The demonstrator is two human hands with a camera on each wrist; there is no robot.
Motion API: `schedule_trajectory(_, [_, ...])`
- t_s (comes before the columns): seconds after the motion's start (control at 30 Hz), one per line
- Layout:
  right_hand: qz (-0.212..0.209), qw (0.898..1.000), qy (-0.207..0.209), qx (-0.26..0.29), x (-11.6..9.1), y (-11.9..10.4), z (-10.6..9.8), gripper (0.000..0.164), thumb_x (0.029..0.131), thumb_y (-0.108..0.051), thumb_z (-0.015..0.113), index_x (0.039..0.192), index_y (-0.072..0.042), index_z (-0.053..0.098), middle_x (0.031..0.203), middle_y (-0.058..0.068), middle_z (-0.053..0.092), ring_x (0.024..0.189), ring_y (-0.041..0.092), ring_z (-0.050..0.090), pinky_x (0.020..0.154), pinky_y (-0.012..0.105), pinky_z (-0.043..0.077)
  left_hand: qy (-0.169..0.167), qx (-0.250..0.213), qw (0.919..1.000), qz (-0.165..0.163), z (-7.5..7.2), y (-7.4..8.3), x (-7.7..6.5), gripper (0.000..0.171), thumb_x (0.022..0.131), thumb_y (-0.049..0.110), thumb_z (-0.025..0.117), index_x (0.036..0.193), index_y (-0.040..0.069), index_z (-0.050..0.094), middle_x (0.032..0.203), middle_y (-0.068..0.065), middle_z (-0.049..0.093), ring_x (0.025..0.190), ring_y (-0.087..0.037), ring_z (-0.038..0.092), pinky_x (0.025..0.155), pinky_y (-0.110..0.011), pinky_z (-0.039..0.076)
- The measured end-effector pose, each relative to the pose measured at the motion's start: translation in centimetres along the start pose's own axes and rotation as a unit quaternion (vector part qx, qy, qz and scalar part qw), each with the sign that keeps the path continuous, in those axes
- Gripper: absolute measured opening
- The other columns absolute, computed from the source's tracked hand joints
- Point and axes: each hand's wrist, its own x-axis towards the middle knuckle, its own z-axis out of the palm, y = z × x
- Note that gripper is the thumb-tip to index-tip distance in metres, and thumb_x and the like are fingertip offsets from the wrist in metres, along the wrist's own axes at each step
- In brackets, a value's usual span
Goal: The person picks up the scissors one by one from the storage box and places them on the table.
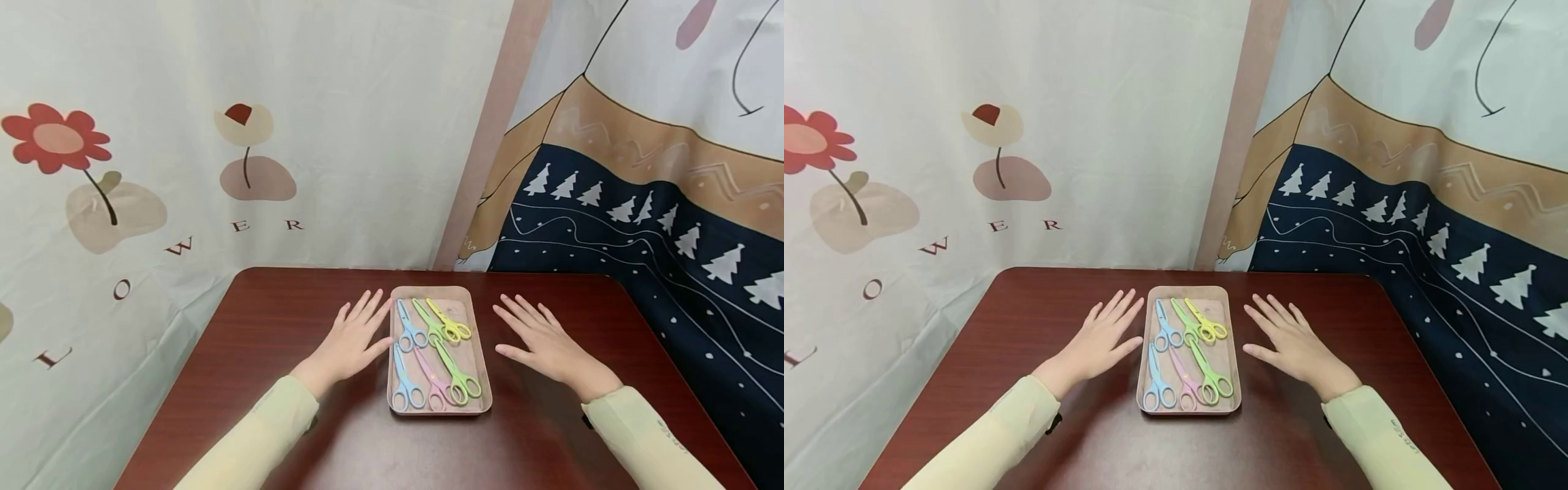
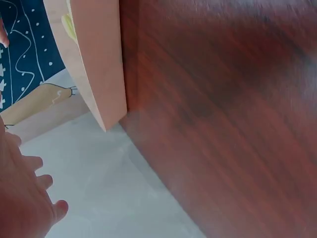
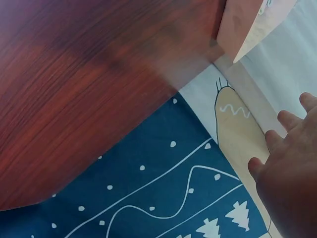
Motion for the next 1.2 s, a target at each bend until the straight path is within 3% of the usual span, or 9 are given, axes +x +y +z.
schedule_trajectory(0.13, [0.0,1.0,0.002,0.004,0.2,-0.2,0.1,0.076,0.087,-0.059,0.053,0.151,-0.028,0.024,0.159,0.0,0.013,0.146,0.028,0.006,0.114,0.06,0.006,-0.008,-0.077,0.9963,-0.038,0.5,0.4,-0.1,0.07,0.096,0.056,0.036,0.153,0.021,0.014,0.159,-0.002,0.011,0.147,-0.025,0.01,0.112,-0.061,0.019])
schedule_trajectory(0.23, [-0.001,1.0,0.004,0.013,0.4,-0.5,0.1,0.077,0.087,-0.059,0.053,0.15,-0.027,0.024,0.159,-0.001,0.013,0.146,0.029,0.008,0.114,0.059,0.006,0.0,-0.155,0.985,-0.075,1.1,0.7,-0.1,0.07,0.097,0.05,0.04,0.152,0.015,0.016,0.159,-0.006,0.015,0.146,-0.028,0.013,0.112,-0.06,0.021])
schedule_trajectory(0.37, [-0.002,1.0,0.003,0.025,0.7,-0.9,0.2,0.076,0.088,-0.057,0.053,0.151,-0.025,0.024,0.159,-0.001,0.013,0.146,0.029,0.009,0.114,0.059,0.007,0.025,-0.258,0.9581,-0.121,2.2,1.4,-0.2,0.069,0.098,0.041,0.046,0.151,0.008,0.018,0.156,-0.015,0.021,0.143,-0.033,0.02,0.113,-0.054,0.022])
schedule_trajectory(0.47, [-0.003,0.999,0.01,0.031,1.0,-1.1,0.4,0.074,0.089,-0.055,0.053,0.15,-0.024,0.026,0.159,0.001,0.016,0.146,0.029,0.012,0.114,0.059,0.008,0.05,-0.317,0.9341,-0.157,3.1,2.0,-0.2,0.065,0.097,0.029,0.051,0.149,0.003,0.022,0.15,-0.021,0.031,0.136,-0.036,0.034,0.111,-0.052,0.03])
schedule_trajectory(0.63, [0.004,0.998,0.032,0.046,1.8,-1.6,1.0,0.07,0.091,-0.049,0.055,0.149,-0.019,0.03,0.156,0.007,0.024,0.143,0.031,0.022,0.113,0.059,0.012,0.089,-0.364,0.8999,-0.224,4.4,3.2,0.0,0.054,0.094,0.015,0.054,0.142,-0.002,0.036,0.135,-0.022,0.048,0.119,-0.037,0.052,0.1,-0.05,0.043])
schedule_trajectory(0.77, [0.044,0.995,0.049,0.079,2.6,-2.1,1.5,0.068,0.09,-0.041,0.06,0.146,-0.012,0.035,0.152,0.013,0.031,0.138,0.034,0.03,0.109,0.062,0.022,0.1,-0.382,0.8826,-0.254,5.3,4.0,0.2,0.05,0.092,0.011,0.056,0.138,-0.004,0.042,0.129,-0.021,0.053,0.114,-0.036,0.056,0.098,-0.048,0.045])
schedule_trajectory(0.9, [0.084,0.985,0.059,0.138,3.5,-2.8,2.0,0.064,0.088,-0.034,0.065,0.141,-0.006,0.041,0.146,0.018,0.037,0.132,0.036,0.037,0.105,0.058,0.034,0.105,-0.386,0.8775,-0.264,5.9,4.5,0.2,0.049,0.091,0.007,0.057,0.136,-0.005,0.044,0.127,-0.02,0.055,0.111,-0.034,0.058,0.095,-0.047,0.047])
schedule_trajectory(1.07, [0.11,0.974,0.057,0.19,4.7,-3.9,2.6,0.06,0.085,-0.027,0.069,0.136,-0.003,0.046,0.138,0.02,0.044,0.118,0.035,0.051,0.094,0.048,0.049,0.118,-0.383,0.8773,-0.265,6.2,4.6,0.1,0.047,0.089,0.003,0.057,0.134,-0.006,0.047,0.123,-0.02,0.057,0.107,-0.033,0.06,0.092,-0.045,0.049])
schedule_trajectory(1.2, [0.128,0.969,0.045,0.209,5.8,-4.8,2.9,0.06,0.083,-0.025,0.071,0.133,0.0,0.049,0.129,0.021,0.051,0.105,0.032,0.055,0.082,0.04,0.052,0.13,-0.38,0.8771,-0.264,6.6,4.5,0.0,0.044,0.088,-0.001,0.056,0.131,-0.005,0.05,0.119,-0.018,0.059,0.103,-0.031,0.062,0.091,-0.043,0.05])
